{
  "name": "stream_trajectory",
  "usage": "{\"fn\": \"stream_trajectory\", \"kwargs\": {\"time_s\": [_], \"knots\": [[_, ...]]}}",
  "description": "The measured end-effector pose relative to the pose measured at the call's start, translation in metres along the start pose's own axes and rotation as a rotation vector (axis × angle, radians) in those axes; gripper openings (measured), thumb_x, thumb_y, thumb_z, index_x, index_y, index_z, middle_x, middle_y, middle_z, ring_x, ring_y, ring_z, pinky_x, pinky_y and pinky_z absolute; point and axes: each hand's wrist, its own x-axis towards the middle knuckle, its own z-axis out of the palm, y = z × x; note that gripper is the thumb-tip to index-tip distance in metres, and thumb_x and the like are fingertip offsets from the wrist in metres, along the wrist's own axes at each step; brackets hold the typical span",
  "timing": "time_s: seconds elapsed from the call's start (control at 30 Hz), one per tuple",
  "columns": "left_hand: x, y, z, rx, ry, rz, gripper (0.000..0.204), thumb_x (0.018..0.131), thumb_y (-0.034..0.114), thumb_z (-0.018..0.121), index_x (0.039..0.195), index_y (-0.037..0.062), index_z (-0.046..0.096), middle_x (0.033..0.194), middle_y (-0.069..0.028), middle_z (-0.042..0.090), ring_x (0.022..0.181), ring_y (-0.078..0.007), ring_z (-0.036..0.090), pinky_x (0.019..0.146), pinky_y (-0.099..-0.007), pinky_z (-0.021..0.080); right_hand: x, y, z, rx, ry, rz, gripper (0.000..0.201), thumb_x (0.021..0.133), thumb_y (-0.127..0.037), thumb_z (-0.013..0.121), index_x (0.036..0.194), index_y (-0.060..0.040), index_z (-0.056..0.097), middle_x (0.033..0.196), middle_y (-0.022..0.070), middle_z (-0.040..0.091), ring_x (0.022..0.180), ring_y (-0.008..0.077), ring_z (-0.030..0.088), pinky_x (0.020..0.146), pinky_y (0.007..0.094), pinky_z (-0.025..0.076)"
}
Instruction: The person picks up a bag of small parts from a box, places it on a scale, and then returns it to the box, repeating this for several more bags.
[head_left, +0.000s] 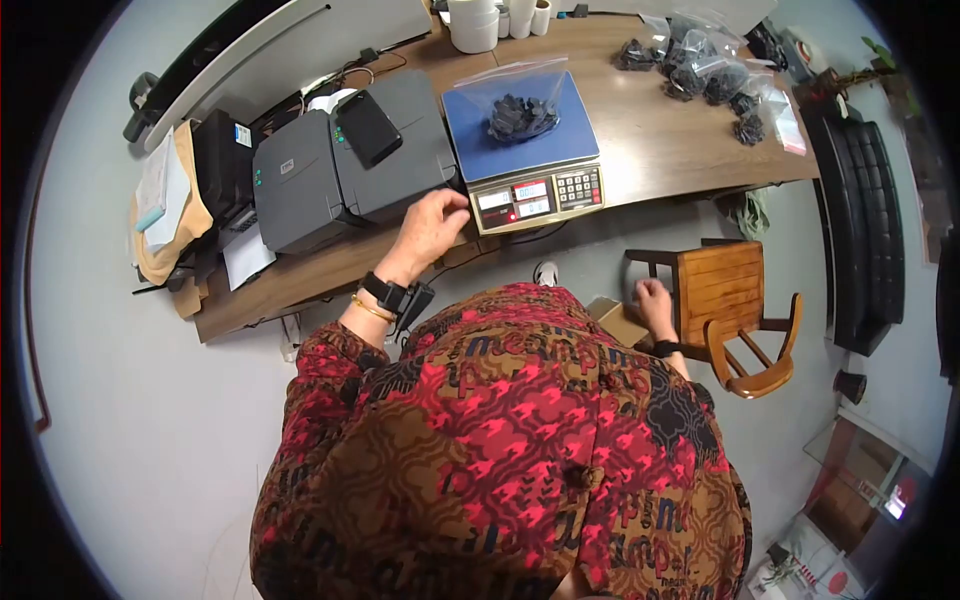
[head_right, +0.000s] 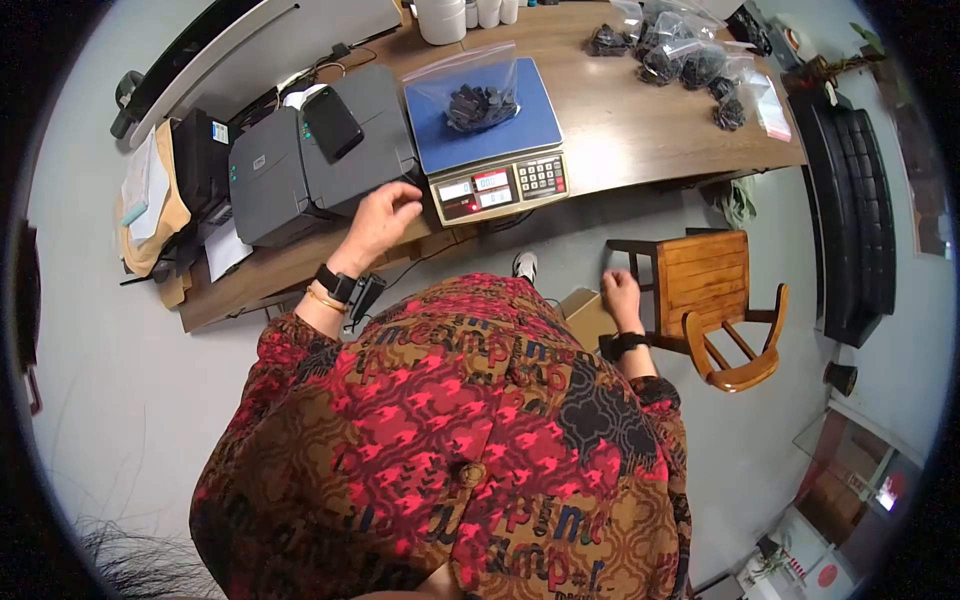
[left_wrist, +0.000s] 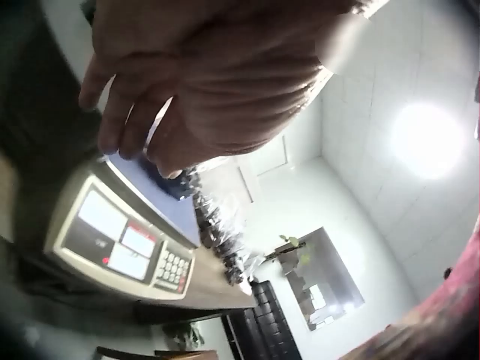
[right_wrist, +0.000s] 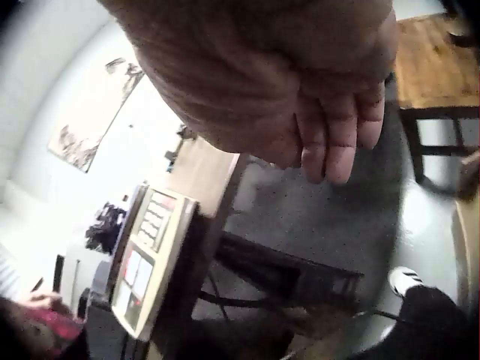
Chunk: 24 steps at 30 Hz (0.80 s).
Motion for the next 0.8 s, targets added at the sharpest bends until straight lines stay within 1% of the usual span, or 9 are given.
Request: {"fn": "stream_trajectory", "kwargs": {"time_s": [0.13, 0.17, 0.23, 0.3, 0.37, 0.47, 0.53, 0.6, 0.8], "knots": [[-0.018, -0.051, 0.012, 0.167, -0.181, -0.065, 0.026, 0.079, 0.017, 0.065, 0.098, -0.0007, 0.063, 0.093, -0.0156, 0.065, 0.084, -0.0280, 0.063, 0.073, -0.0363, 0.049, -0.072, 0.038, 0.027, 0.377, -0.237, 0.477, 0.021, 0.092, -0.023, 0.059, 0.095, -0.0026, 0.061, 0.078, 0.0082, 0.067, 0.064, 0.0148, 0.063, 0.058, 0.0265, 0.050], [-0.022, -0.072, 0.016, 0.234, -0.227, -0.033, 0.025, 0.079, 0.018, 0.065, 0.096, -0.0011, 0.062, 0.093, -0.0169, 0.064, 0.085, -0.0314, 0.063, 0.074, -0.0386, 0.049, -0.088, 0.029, 0.027, 0.252, -0.296, 0.586, 0.026, 0.090, -0.027, 0.061, 0.091, -0.0011, 0.063, 0.078, 0.0096, 0.068, 0.066, 0.0182, 0.064, 0.059, 0.0304, 0.050], [-0.024, -0.097, 0.020, 0.302, -0.281, 0.012, 0.025, 0.079, 0.018, 0.065, 0.094, -0.0014, 0.062, 0.094, -0.0182, 0.063, 0.086, -0.0348, 0.062, 0.074, -0.0408, 0.049, -0.121, 0.007, 0.030, 0.042, -0.262, 0.518, 0.021, 0.090, -0.018, 0.059, 0.084, 0.0026, 0.058, 0.072, 0.0114, 0.065, 0.062, 0.0197, 0.064, 0.055, 0.0313, 0.049], [-0.026, -0.113, 0.021, 0.457, -0.427, -0.063, 0.026, 0.078, 0.020, 0.065, 0.092, -0.0016, 0.060, 0.096, -0.0209, 0.063, 0.092, -0.0388, 0.060, 0.079, -0.0439, 0.048, -0.145, 0.011, 0.038, 0.078, -0.280, 0.572, 0.021, 0.090, -0.017, 0.059, 0.084, 0.0033, 0.058, 0.071, 0.0111, 0.064, 0.061, 0.0200, 0.063, 0.054, 0.0319, 0.049], [-0.025, -0.125, 0.020, 0.547, -0.451, -0.047, 0.025, 0.078, 0.019, 0.063, 0.091, -0.0022, 0.061, 0.095, -0.0223, 0.064, 0.095, -0.0393, 0.060, 0.083, -0.0453, 0.049, -0.158, 0.000, 0.049, 0.123, -0.294, 0.626, 0.020, 0.089, -0.015, 0.060, 0.085, 0.0040, 0.058, 0.071, 0.0108, 0.063, 0.061, 0.0202, 0.062, 0.054, 0.0324, 0.049], [-0.019, -0.152, 0.023, 0.735, -0.550, -0.176, 0.032, 0.075, 0.019, 0.065, 0.099, -0.0014, 0.063, 0.108, -0.0237, 0.063, 0.103, -0.0379, 0.060, 0.087, -0.0435, 0.050, -0.184, -0.012, 0.061, 0.288, -0.205, 0.642, 0.020, 0.089, -0.015, 0.061, 0.084, 0.0038, 0.058, 0.070, 0.0093, 0.062, 0.061, 0.0188, 0.060, 0.056, 0.0315, 0.048], [-0.017, -0.174, 0.023, 0.750, -0.598, -0.169, 0.034, 0.075, 0.020, 0.067, 0.101, -0.0013, 0.064, 0.108, -0.0230, 0.064, 0.104, -0.0373, 0.061, 0.087, -0.0434, 0.050, -0.193, -0.021, 0.061, 0.203, -0.202, 0.626, 0.020, 0.089, -0.016, 0.061, 0.083, 0.0031, 0.059, 0.071, 0.0084, 0.063, 0.062, 0.0173, 0.060, 0.057, 0.0303, 0.047], [-0.013, -0.176, 0.025, 0.769, -0.623, -0.216, 0.036, 0.074, 0.021, 0.070, 0.104, 0.0005, 0.066, 0.109, -0.0208, 0.064, 0.105, -0.0358, 0.061, 0.088, -0.0431, 0.051, -0.198, -0.023, 0.055, 0.073, -0.248, 0.602, 0.021, 0.088, -0.020, 0.063, 0.083, 0.0010, 0.061, 0.074, 0.0055, 0.066, 0.064, 0.0132, 0.060, 0.059, 0.0275, 0.046], [-0.005, -0.163, 0.030, 0.830, -0.681, -0.305, 0.033, 0.075, 0.019, 0.067, 0.104, 0.0021, 0.068, 0.112, -0.0197, 0.064, 0.107, -0.0354, 0.060, 0.090, -0.0420, 0.050, -0.222, 0.002, 0.057, 0.135, -0.140, 0.670, 0.021, 0.090, -0.020, 0.063, 0.089, 0.0009, 0.063, 0.075, 0.0049, 0.067, 0.064, 0.0124, 0.060, 0.060, 0.0278, 0.047]]}}
